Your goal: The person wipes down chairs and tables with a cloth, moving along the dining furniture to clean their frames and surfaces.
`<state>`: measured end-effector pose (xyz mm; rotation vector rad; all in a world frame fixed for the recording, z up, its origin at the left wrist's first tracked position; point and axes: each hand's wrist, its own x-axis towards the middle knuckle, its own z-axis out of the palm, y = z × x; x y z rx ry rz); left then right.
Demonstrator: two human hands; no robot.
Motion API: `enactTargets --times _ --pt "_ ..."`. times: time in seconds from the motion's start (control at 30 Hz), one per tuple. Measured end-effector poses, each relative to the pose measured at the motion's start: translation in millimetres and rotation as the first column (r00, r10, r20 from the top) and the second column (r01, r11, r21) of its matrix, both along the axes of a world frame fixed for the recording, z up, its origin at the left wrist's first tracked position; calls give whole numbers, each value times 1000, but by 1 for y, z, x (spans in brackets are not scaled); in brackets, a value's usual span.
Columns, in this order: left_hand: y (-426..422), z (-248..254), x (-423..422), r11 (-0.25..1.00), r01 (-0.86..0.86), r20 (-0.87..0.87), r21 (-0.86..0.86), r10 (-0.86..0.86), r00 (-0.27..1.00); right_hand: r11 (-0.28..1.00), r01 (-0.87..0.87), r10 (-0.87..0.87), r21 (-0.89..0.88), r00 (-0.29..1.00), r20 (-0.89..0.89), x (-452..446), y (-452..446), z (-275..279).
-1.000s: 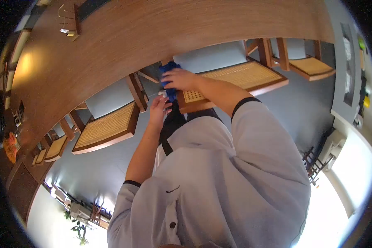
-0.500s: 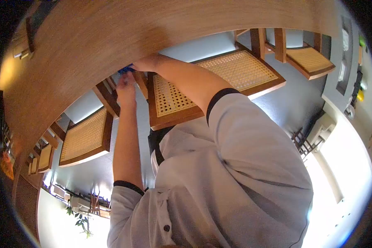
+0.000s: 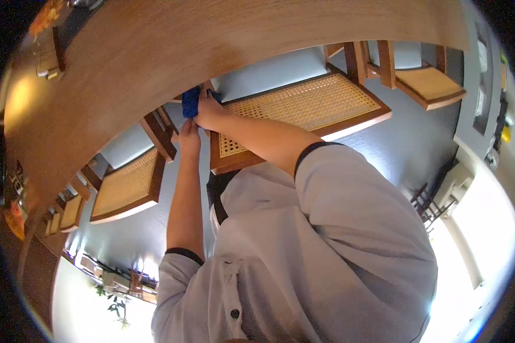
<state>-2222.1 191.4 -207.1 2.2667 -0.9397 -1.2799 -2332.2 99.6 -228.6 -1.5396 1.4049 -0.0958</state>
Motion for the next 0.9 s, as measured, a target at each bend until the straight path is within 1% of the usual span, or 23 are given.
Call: enactTargets --times 0.07,0.1,0.17,0.2,0.23,0.27,0.3,0.33,0.4,0.43,0.5,0.53,0.57,0.63,0.67,0.7,0.77,0.8,0.87,0.9 --pt "25 6 -4 994 -103 -119 -36 99 988 994 -48 55 98 996 -67 6 -14 13" --pt "32 16 -5 995 -100 -108 -23 97 989 969 -134 159 209 982 -106 10 -28 18" --pt "43 35 -2 994 -112 -80 -4 112 991 1000 -27 27 2 991 -131 22 -40 16" --pt "47 47 2 996 -89 -87 14 90 992 995 20 -33 -99 991 -133 29 -43 14" --pt "51 60 6 997 -70 -94 32 73 993 990 2 -6 -140 1000 -25 32 -52 5" --pt "55 70 11 997 -52 -103 49 57 993 981 63 -57 -183 998 39 36 -61 -4" --pt "69 69 16 999 -9 -84 -33 7 996 967 126 -106 -219 989 104 42 -68 -16" --pt "73 81 21 1000 -17 -136 -3 17 991 949 193 -153 -250 974 170 48 -71 -21" --pt "83 110 33 998 -21 -245 57 34 969 921 164 -142 -353 986 87 48 -68 -25" --pt "89 124 39 999 13 -233 35 -4 972 901 143 -137 -410 990 44 45 -68 -28" --pt "95 160 56 994 107 -183 -25 -110 977 897 110 -148 -429 987 -57 48 -63 -35" --pt "100 173 66 986 157 -155 -60 -164 974 891 94 -158 -443 982 -108 49 -64 -28" --pt "114 171 79 968 173 -109 -180 -194 975 908 73 -150 -412 976 -159 47 -63 -18" --pt "116 195 99 961 125 -161 -247 -168 973 938 61 -156 -341 953 -258 45 -47 28" --pt "118 206 113 955 107 -194 -276 -164 967 985 74 -130 -157 917 -378 48 -42 37" --pt "123 212 127 949 142 -205 -283 -204 957 994 103 -74 32 870 -488 48 -36 45" --pt "130 234 159 857 309 -21 -413 -348 937 984 174 -128 34 830 -544 44 -5 44" --pt "135 241 177 796 390 81 -463 -400 913 989 143 -97 36 815 -571 47 1 56" --pt "146 236 221 731 419 211 -539 -364 907 995 86 -37 50 782 -623 60 6 88" --pt "152 230 243 698 437 269 -567 -345 899 997 57 -11 55 784 -621 68 7 97"
